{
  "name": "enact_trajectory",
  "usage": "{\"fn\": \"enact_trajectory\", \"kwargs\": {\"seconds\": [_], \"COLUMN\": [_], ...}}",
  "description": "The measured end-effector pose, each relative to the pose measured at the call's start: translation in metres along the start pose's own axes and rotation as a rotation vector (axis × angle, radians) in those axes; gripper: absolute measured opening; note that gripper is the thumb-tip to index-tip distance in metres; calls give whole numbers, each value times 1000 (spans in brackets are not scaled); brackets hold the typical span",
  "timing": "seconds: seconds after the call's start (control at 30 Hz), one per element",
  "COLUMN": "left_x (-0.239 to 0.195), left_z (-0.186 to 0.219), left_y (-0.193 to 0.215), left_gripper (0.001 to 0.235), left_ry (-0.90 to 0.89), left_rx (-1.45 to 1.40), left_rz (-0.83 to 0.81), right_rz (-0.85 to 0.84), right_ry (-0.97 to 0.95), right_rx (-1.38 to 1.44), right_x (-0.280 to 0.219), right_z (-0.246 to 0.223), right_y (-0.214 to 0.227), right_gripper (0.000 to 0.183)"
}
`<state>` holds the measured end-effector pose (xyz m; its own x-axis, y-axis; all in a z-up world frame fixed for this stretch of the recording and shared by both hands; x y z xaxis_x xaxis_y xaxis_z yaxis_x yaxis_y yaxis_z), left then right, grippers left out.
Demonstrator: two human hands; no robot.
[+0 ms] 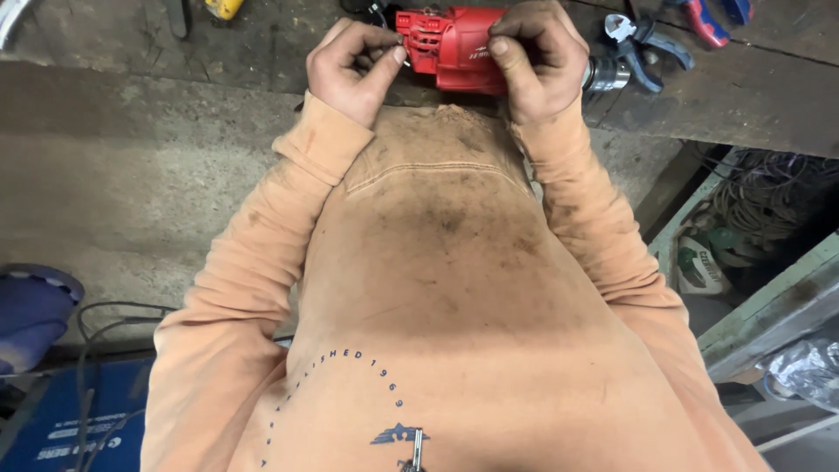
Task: The user is seen repairing a red power drill by connecting wires.
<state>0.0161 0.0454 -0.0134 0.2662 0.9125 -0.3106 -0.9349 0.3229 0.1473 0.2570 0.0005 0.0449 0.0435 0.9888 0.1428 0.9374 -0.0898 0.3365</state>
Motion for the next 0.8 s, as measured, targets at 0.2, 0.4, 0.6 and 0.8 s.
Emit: {"fn": "enact_trajectory", "kwargs": {"seconds": [0.2, 0.4, 0.6, 0.8], "left_x": [-1, -2, -8, -11], "left_z": [-5, -16, -5, 9], "left_y": [2, 2, 8, 11], "left_gripper": [11, 12, 11, 12], "left_ry": [-12, 4, -66, -204], "left_rx": [-6, -104, -137, 1], "left_rz": [-8, -69, -47, -4], "right_rz": [-125, -325, -441, -335], "right_ry": [132, 497, 561, 394], "right_rx": [-175, -546, -522, -274], "right_x": [1, 16, 14, 15], "right_z": [-13, -34, -22, -13], "right_y": [-8, -40, -46, -30], "right_gripper": [10, 30, 17, 14]}}
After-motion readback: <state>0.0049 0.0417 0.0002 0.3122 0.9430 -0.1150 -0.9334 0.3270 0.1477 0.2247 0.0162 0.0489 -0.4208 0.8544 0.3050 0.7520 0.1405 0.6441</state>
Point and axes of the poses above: each hand's wrist, its own x-axis towards the middle knuckle, its own y-axis out of the back of the hand, z = x × y, the point moved 5 cm from there along x, towards the middle knuckle, and after that the axes turned 11 degrees about y, right-handed, at the moved point
